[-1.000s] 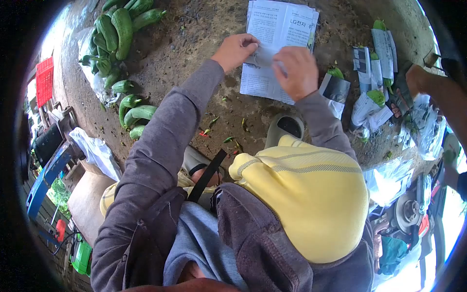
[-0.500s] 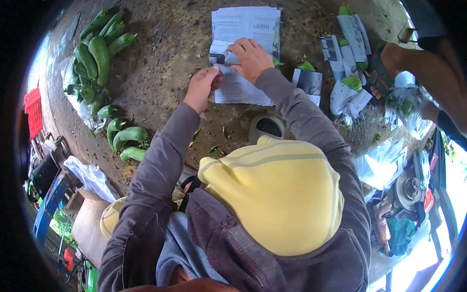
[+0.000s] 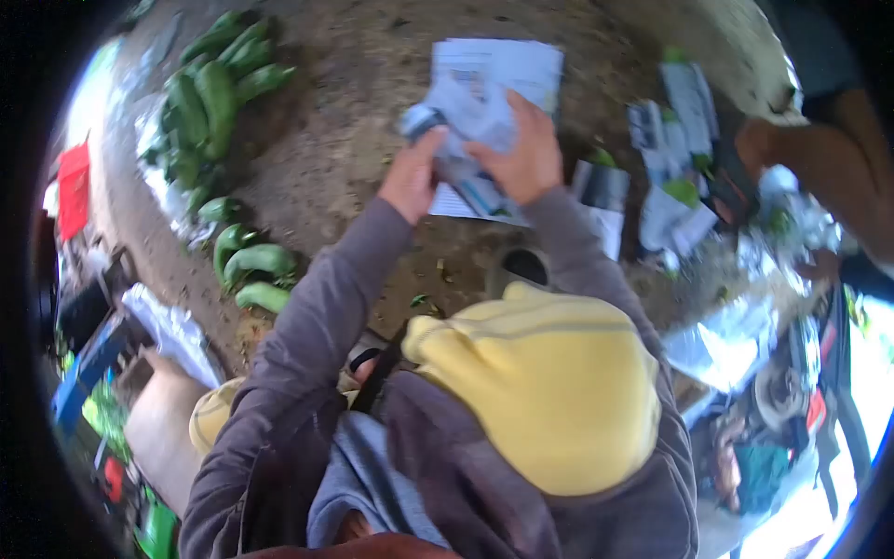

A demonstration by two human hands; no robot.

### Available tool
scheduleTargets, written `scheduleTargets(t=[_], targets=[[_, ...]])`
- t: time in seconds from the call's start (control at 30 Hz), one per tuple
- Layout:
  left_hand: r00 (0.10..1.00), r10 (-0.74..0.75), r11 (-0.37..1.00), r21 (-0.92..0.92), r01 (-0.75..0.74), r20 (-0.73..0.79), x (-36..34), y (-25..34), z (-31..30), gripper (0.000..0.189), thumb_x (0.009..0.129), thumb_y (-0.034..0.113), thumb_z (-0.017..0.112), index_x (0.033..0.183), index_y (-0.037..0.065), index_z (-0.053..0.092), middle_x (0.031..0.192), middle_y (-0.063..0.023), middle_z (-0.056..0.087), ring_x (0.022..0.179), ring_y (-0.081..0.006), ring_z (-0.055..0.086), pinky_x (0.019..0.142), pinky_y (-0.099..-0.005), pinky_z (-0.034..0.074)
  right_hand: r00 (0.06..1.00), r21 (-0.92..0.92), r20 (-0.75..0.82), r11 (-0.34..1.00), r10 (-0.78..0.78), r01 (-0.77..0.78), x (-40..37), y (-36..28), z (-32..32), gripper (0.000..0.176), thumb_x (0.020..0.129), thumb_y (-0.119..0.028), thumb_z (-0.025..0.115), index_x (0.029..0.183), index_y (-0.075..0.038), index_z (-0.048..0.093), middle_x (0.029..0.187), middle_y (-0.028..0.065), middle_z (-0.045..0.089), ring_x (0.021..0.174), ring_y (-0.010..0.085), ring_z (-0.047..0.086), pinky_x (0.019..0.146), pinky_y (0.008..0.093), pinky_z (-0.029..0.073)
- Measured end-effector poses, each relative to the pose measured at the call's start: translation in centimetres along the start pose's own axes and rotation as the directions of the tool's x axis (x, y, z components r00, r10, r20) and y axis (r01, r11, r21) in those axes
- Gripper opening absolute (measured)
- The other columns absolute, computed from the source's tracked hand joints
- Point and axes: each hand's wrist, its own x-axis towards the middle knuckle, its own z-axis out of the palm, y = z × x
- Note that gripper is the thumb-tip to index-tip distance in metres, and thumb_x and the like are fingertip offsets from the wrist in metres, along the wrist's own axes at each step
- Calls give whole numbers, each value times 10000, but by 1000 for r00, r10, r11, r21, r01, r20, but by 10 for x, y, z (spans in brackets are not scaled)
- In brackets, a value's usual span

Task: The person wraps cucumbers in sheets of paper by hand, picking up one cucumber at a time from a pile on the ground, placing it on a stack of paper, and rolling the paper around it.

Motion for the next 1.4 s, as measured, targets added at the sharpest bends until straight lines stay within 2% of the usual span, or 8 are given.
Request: scheduleTargets(t=[0.1,0.3,0.4,0.57,0.8,1.1,1.27,1.4], targets=[[998,44,954,297,-26,-54,-12,13,10,295,879,242,580,1091,42,532,872,-40,584,767,-134,551,663,-314,459,904,157,339,931,262,-328,-1,4,-9,623,733,-352,721,1207,3,525,1097,188,613,991,241,597,861,338,457],[923,222,975,91,-204,-315,-6,13,35,330,886,151,572,1161,24,441,1095,-93,532,1000,-179,520,862,-324,442,941,-16,275,978,-195,207,-21,-39,4,660,708,-196,737,1247,38,437,1209,261,476,1118,428,464,943,448,385],[997,62,997,-39,-64,-38,-16,28,36,392,885,148,580,1219,23,415,1177,-110,501,1054,-185,498,902,-329,422,966,-90,169,973,-197,214,-22,-2,7,645,702,-131,733,1251,26,434,1208,234,478,1118,397,474,938,436,390],[915,393,593,736,-326,88,-14,84,-8,631,803,238,651,1288,-57,373,1250,-211,460,1164,-293,453,979,-381,368,998,5,-26,998,60,-60,-6,52,-53,506,822,-85,612,1290,-4,436,1247,162,509,1149,286,494,962,373,389],[377,925,-7,994,111,-35,8,205,-166,690,670,176,714,1248,-6,386,1224,-202,427,1141,-368,404,965,-445,349,944,-206,-234,937,235,-284,-42,162,-129,389,846,-105,591,1219,-31,513,1245,145,526,1141,276,508,948,370,406],[554,831,-328,759,562,-52,9,260,-224,747,650,357,779,1250,87,426,1185,-83,492,1137,-287,466,911,-409,414,993,-816,-103,576,-63,-48,-47,125,-116,318,830,-214,590,1131,-115,596,1316,88,462,1171,300,453,973,453,339],[515,856,-323,825,464,45,12,271,-232,570,603,312,785,1077,97,555,1038,-82,583,1027,-273,544,852,-378,458,974,-675,-150,737,-169,24,-27,110,-124,318,847,-198,585,1145,-90,585,1311,97,473,1173,303,458,970,451,346],[595,791,83,989,120,-138,-2,276,-228,568,694,307,735,1153,46,527,1050,-111,613,968,-273,589,846,-387,471,957,-563,-162,819,-239,108,-8,80,-121,312,866,-174,571,1158,-66,572,1309,99,482,1172,298,467,962,433,361]])
